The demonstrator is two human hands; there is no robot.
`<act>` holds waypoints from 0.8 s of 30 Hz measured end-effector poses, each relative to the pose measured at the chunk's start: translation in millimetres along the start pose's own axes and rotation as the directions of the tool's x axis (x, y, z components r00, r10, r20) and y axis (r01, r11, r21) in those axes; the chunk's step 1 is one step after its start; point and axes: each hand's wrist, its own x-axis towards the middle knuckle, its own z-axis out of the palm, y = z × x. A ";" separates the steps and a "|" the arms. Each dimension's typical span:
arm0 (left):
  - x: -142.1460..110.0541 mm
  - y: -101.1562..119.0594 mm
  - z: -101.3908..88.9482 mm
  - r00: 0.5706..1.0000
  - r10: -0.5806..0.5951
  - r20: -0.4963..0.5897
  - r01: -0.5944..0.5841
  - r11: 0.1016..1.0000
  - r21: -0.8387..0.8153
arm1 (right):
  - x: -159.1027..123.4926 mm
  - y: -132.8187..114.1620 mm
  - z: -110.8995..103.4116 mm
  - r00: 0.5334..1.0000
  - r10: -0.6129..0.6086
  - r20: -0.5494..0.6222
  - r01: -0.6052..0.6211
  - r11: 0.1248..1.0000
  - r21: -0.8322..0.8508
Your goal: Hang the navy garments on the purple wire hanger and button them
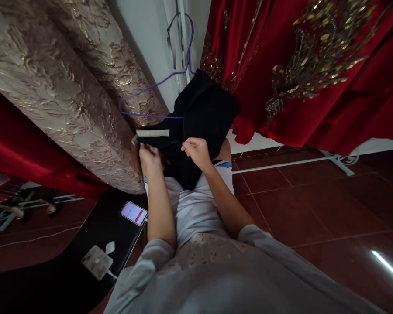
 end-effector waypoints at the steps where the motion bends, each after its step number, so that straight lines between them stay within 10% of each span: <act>1: -14.1 -14.9 4.7 0.999 -0.048 0.012 0.048 0.999 0.020 | 0.3 2.3 -6.0 0.997 0.026 -0.068 -0.023 0.999 0.043; 6: -58.6 -28.2 37.8 0.967 -0.145 0.210 0.130 0.988 0.082 | 9.2 15.7 -49.9 0.851 0.294 -0.436 -0.170 0.938 0.302; 10: -75.3 6.0 65.2 0.895 0.162 0.416 -0.216 0.972 0.086 | 7.5 13.1 -60.1 0.992 0.111 -0.054 -0.101 0.981 0.166; 17: -82.4 26.0 72.9 0.787 0.498 0.364 -0.543 0.839 0.027 | -6.4 -2.4 -36.6 0.963 -0.010 0.271 0.079 0.967 -0.243; 20: -78.1 14.7 48.8 0.726 0.363 0.585 -0.458 0.889 0.018 | -0.1 -27.8 -44.4 0.917 -0.084 0.391 0.192 0.950 -0.247; 24: -71.7 -2.1 -0.3 0.455 -0.115 0.883 -0.409 0.854 0.322 | 40.7 -59.7 -66.1 0.937 -0.238 0.256 0.291 0.937 -0.194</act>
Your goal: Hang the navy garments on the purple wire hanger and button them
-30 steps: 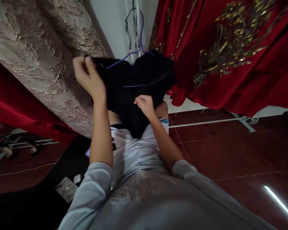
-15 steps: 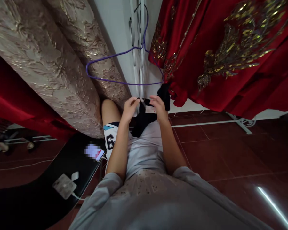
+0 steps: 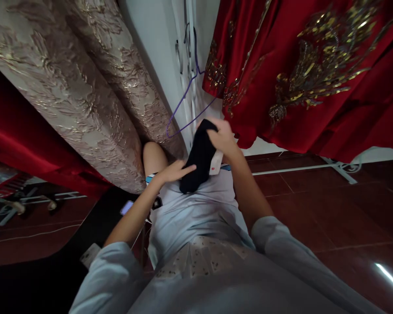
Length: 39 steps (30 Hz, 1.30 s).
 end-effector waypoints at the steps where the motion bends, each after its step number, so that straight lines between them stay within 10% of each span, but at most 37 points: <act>1: -8.8 -6.0 -5.9 0.995 -0.058 0.085 0.051 0.996 0.077 | 13.9 4.5 -5.6 0.991 -0.029 -0.129 0.027 0.999 -0.017; 4: -27.1 -12.5 -31.4 0.989 -0.134 0.066 0.112 0.959 0.260 | 51.6 36.6 -3.2 0.926 -0.033 -0.377 0.023 0.999 -0.029; 9: -43.6 7.4 -89.3 0.992 -0.087 -0.094 0.116 0.920 0.373 | 62.0 90.5 23.7 0.945 0.208 -0.254 -0.179 0.975 0.133; 16: -47.6 59.5 -163.3 0.926 -0.005 -0.377 0.071 0.984 0.161 | 25.4 64.5 -21.8 0.917 0.021 -0.398 -0.056 0.996 -0.076; 23: -4.5 116.8 -156.2 0.934 0.118 -0.336 -0.124 0.992 0.004 | 13.3 40.7 -5.1 0.906 -0.071 -0.417 -0.028 0.974 -0.226; 30: 51.9 88.5 -155.3 0.852 0.259 -0.456 -0.217 0.966 0.142 | -0.3 29.4 11.1 0.963 -0.053 -0.263 0.001 0.981 -0.193; 39: 54.2 90.1 -193.3 0.856 0.192 -0.479 -0.031 0.946 0.324 | -13.6 -11.8 -100.4 0.877 -0.086 -0.473 -0.067 0.952 -0.299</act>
